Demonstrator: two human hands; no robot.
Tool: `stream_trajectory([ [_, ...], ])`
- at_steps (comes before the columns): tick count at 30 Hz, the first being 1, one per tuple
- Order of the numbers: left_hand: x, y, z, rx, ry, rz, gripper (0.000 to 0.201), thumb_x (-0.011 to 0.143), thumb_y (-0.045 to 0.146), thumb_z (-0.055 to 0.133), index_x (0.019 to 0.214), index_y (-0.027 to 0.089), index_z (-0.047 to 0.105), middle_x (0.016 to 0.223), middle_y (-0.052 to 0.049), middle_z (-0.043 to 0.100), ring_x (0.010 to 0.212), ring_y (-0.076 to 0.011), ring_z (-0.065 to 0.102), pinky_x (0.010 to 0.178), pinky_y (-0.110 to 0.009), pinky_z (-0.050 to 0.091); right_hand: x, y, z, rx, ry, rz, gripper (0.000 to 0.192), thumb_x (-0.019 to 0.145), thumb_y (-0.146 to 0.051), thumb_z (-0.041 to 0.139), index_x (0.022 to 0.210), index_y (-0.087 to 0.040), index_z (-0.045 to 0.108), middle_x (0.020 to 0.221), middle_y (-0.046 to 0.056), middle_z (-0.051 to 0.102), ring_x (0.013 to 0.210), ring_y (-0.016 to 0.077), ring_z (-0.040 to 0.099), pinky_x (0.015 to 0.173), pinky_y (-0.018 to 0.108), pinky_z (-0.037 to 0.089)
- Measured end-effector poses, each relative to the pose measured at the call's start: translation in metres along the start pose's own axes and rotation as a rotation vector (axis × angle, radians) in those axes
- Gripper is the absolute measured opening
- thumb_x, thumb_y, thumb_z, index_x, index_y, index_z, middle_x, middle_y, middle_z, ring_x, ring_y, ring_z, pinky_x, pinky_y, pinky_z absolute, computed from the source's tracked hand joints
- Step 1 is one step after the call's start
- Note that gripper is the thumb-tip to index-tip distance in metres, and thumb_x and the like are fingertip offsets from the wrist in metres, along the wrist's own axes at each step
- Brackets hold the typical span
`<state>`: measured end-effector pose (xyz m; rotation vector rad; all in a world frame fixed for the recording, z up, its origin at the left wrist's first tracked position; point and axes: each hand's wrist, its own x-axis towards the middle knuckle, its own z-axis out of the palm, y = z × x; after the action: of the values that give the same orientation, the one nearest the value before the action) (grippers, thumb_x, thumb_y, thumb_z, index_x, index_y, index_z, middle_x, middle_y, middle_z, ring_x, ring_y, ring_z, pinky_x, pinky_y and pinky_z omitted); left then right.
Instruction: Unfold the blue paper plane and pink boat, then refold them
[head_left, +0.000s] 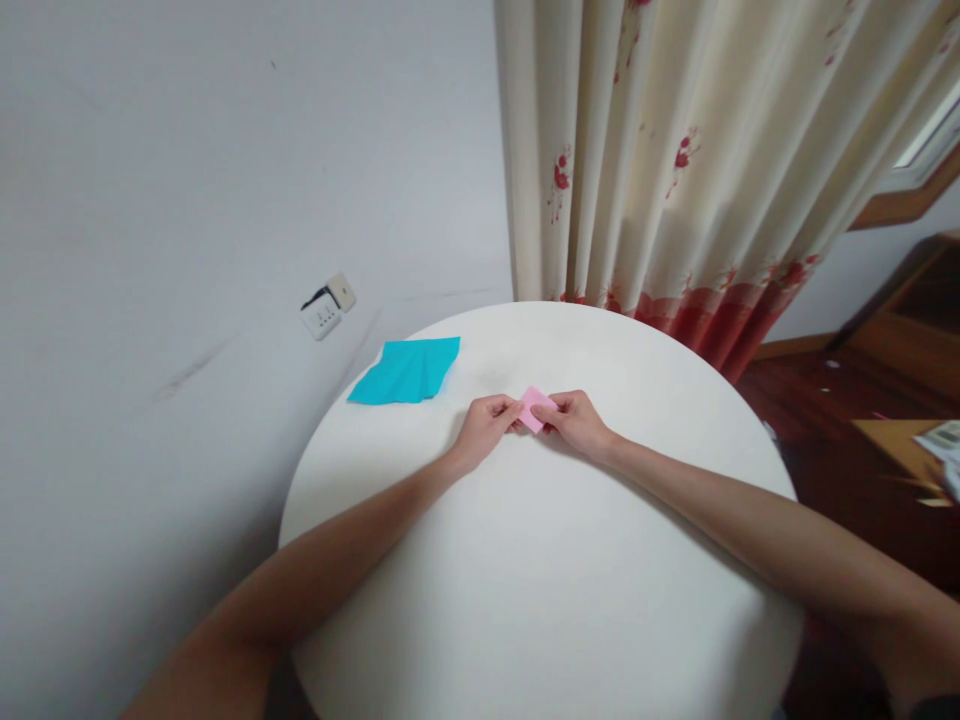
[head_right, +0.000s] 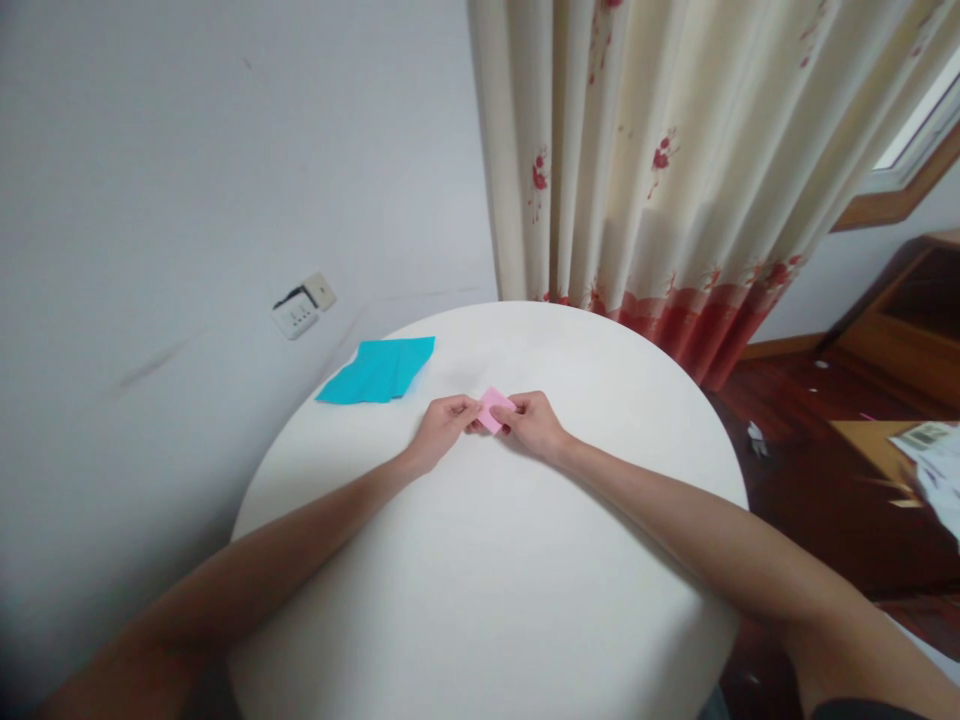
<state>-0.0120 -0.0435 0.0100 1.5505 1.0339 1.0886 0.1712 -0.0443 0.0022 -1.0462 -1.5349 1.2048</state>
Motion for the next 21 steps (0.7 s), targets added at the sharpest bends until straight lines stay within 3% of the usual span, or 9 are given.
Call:
stream_trajectory([
  [4, 0.0014, -0.0022, 0.0005, -0.054, -0.05, -0.009, 0.04, 0.073, 0.049, 0.079, 0.087, 0.012, 0.073, 0.082, -0.008, 0.073, 0.073, -0.0179, 0.068, 0.069, -0.028, 0.052, 0.0002, 0.0018, -0.0014, -0.055, -0.056, -0.015, 0.047, 0.077, -0.056, 0.064, 0.056, -0.014, 0.06, 0.05, -0.002, 0.048, 0.048, 0.0078, 0.032, 0.046, 0.025, 0.019],
  [12, 0.0018, 0.0023, -0.0021, -0.111, 0.021, -0.056, 0.041, 0.072, 0.05, 0.079, 0.081, 0.012, 0.068, 0.074, -0.006, 0.07, 0.067, -0.0166, 0.068, 0.065, -0.027, 0.053, 0.0025, -0.0001, 0.0026, 0.004, 0.023, 0.039, 0.042, 0.071, -0.055, 0.07, 0.057, -0.016, 0.059, 0.052, -0.002, 0.052, 0.047, 0.0081, 0.035, 0.046, 0.024, 0.023],
  [17, 0.0008, 0.0028, -0.0012, -0.11, -0.115, -0.064, 0.057, 0.07, 0.035, 0.082, 0.117, 0.017, 0.057, 0.079, -0.002, 0.071, 0.069, -0.0142, 0.068, 0.065, -0.025, 0.053, 0.0056, 0.0057, 0.0028, 0.035, 0.126, -0.047, 0.038, 0.073, -0.051, 0.067, 0.06, -0.016, 0.059, 0.056, -0.001, 0.054, 0.052, 0.0104, 0.042, 0.051, 0.025, 0.031],
  [21, -0.0005, 0.0023, -0.0004, -0.075, -0.199, -0.095, 0.055, 0.07, 0.035, 0.082, 0.115, 0.015, 0.058, 0.079, -0.004, 0.071, 0.068, -0.0156, 0.068, 0.065, -0.027, 0.054, 0.0055, 0.0089, 0.0008, -0.04, 0.07, -0.123, 0.035, 0.08, -0.048, 0.062, 0.066, -0.016, 0.061, 0.059, -0.001, 0.053, 0.056, 0.0114, 0.043, 0.054, 0.025, 0.032],
])
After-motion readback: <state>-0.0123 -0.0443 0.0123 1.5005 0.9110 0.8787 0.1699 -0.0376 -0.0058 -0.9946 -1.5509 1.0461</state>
